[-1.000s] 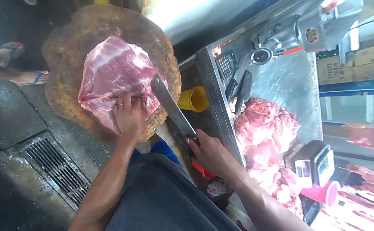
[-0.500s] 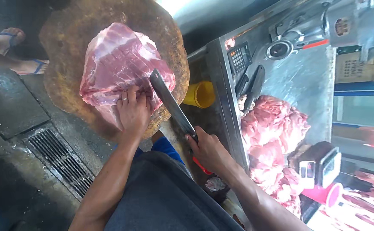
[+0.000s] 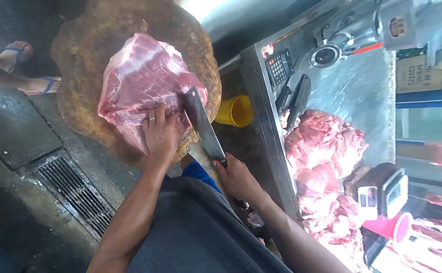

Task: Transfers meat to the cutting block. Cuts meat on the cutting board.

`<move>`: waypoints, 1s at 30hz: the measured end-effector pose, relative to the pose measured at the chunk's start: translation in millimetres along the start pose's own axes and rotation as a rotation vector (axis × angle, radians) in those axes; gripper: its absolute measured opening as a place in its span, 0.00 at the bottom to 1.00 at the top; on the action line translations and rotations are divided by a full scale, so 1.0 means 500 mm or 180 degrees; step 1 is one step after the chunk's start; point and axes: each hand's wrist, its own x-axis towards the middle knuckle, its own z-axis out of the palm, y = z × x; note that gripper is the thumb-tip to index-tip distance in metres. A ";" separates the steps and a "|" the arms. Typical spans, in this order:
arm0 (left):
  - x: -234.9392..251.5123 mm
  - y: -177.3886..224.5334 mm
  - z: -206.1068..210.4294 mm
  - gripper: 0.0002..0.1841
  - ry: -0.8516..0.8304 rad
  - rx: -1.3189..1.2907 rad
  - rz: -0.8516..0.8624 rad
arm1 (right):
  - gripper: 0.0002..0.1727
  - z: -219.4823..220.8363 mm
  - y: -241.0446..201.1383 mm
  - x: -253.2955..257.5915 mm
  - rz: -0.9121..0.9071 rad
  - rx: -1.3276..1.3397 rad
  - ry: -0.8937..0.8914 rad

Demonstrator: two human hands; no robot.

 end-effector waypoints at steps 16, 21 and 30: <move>0.005 -0.014 -0.010 0.14 -0.0062 -0.0131 0.0088 | 0.22 -0.017 0.032 0.007 -0.0150 0.0549 0.0022; -0.108 0.018 -0.099 0.14 -0.0042 -0.2077 -0.0237 | 0.21 -0.043 0.086 0.006 -0.0662 0.0997 0.0201; -0.074 0.195 0.007 0.16 0.0341 -0.6104 -0.3763 | 0.14 -0.212 0.146 0.217 -0.1118 0.0902 -0.0717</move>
